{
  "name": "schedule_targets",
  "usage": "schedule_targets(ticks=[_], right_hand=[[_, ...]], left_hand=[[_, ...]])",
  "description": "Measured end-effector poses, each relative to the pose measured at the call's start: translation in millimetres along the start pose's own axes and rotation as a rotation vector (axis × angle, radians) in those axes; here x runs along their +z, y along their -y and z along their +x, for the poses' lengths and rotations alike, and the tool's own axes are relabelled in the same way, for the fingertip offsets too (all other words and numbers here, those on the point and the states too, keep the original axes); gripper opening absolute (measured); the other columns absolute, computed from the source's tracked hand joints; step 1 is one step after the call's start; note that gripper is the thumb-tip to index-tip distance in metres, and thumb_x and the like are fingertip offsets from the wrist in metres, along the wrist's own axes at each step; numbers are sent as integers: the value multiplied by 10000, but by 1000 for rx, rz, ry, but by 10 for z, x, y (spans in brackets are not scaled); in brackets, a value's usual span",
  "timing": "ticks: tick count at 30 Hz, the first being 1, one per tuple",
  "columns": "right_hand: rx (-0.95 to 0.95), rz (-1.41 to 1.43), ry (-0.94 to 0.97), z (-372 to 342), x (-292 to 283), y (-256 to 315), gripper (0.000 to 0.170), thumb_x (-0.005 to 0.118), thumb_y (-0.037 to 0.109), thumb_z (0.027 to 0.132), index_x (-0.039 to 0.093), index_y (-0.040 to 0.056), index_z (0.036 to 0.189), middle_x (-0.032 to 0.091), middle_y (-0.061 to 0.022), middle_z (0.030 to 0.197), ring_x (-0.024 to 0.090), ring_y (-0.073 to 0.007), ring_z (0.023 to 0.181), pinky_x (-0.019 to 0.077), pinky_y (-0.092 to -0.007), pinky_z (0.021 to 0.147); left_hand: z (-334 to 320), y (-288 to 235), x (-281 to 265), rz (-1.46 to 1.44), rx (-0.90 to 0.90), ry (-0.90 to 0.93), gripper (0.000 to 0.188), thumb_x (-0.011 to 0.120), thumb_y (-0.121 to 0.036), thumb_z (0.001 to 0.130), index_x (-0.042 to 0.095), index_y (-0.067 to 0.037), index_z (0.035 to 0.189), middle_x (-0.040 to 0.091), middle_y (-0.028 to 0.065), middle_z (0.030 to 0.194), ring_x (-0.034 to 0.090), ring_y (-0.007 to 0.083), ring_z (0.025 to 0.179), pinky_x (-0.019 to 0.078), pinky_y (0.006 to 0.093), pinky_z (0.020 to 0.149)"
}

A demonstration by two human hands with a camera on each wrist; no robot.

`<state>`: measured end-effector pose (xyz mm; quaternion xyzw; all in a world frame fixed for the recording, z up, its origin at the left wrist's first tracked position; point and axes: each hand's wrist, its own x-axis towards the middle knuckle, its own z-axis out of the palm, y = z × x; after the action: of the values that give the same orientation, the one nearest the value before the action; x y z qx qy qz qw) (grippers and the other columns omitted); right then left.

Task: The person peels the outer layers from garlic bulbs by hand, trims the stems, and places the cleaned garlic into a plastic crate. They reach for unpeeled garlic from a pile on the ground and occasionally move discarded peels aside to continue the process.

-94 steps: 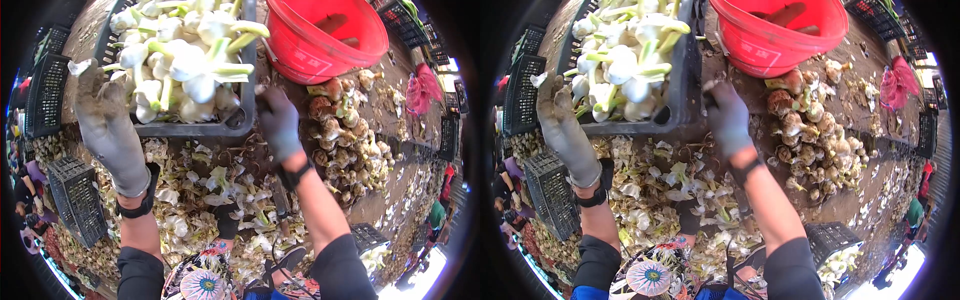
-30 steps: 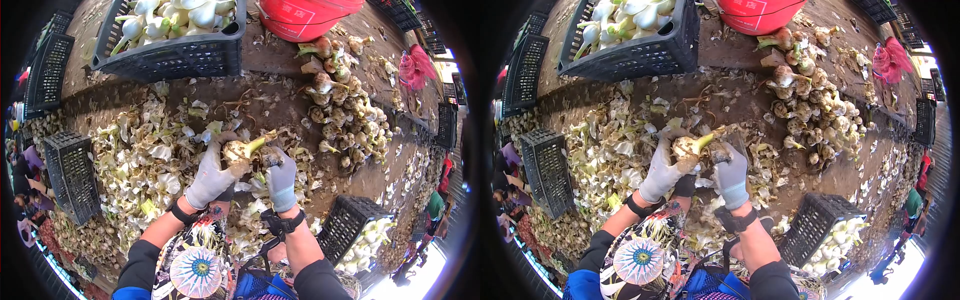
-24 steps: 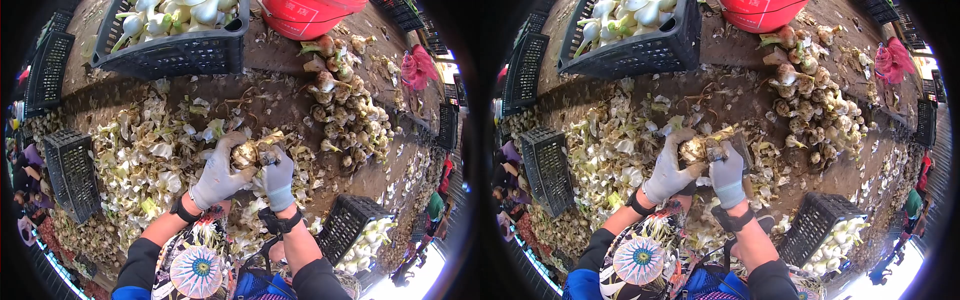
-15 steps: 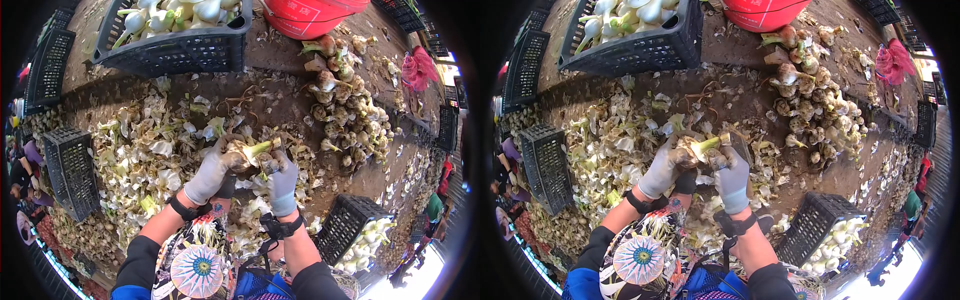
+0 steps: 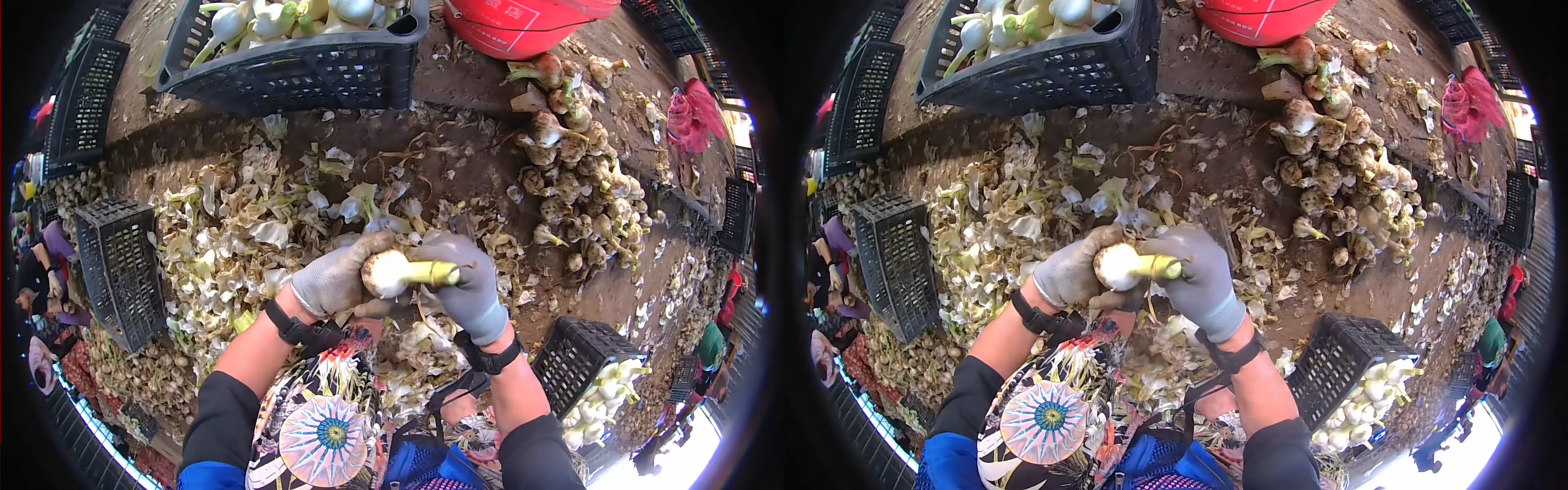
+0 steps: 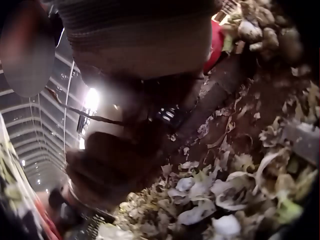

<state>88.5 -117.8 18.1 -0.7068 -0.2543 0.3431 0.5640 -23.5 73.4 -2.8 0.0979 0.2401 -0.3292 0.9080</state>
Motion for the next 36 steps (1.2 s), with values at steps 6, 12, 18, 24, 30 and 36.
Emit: schedule_targets(ticks=[6, 12, 18, 24, 30, 36], right_hand=[[109, 201, -216, -7, 23, 43, 671, 818, 82, 695, 574, 28, 1318, 670, -117, 1182, 645, -216, 1059, 500, -346, 956], [291, 291, -226, -536, 117, -483, 647, 713, 171, 885, 402, -10, 1423, 661, -124, 1164, 633, -179, 1078, 526, -292, 913], [376, 598, -395, -378, 287, -225, 354, 665, 97, 897, 605, -22, 1225, 682, -57, 1075, 641, -145, 929, 539, -297, 811], [670, 1116, -717, -781, -231, -1192, 322, 591, 345, 968, 632, 89, 1159, 668, -49, 975, 648, -172, 873, 540, -301, 721], [535, 1427, -768, -710, -129, -1048, 466, 612, 382, 938, 569, 93, 1301, 577, -119, 1350, 527, -322, 1245, 447, -506, 1042], [391, 1404, -493, -577, 236, -260, 586, 705, 334, 866, 516, 60, 1348, 611, -159, 1283, 628, -313, 1125, 553, -459, 920]], left_hand=[[30, 53, 244, 76, 46, -95, 568, 441, -498, 1005, 543, -10, 1279, 687, 169, 991, 651, 221, 667, 522, 318, 558], [83, 8, 199, 68, 114, -241, 412, 401, -306, 1048, 496, -58, 1363, 640, 115, 1221, 666, 234, 1035, 581, 411, 878], [192, 50, 234, 535, 505, -481, 314, 545, -200, 994, 604, 25, 1206, 671, 53, 1104, 633, 125, 964, 498, 262, 890], [-213, 96, 240, 796, 790, -695, 354, 654, -280, 951, 647, 13, 1149, 682, 42, 1021, 609, 87, 914, 494, 245, 832], [-333, -77, -361, 1684, 475, -1289, 477, 614, -460, 930, 671, -8, 1076, 677, 204, 985, 663, 305, 887, 509, 394, 794], [215, 244, 130, 1305, 222, -119, 436, 552, -395, 990, 638, 26, 1069, 665, 111, 934, 608, 181, 882, 483, 323, 808]])
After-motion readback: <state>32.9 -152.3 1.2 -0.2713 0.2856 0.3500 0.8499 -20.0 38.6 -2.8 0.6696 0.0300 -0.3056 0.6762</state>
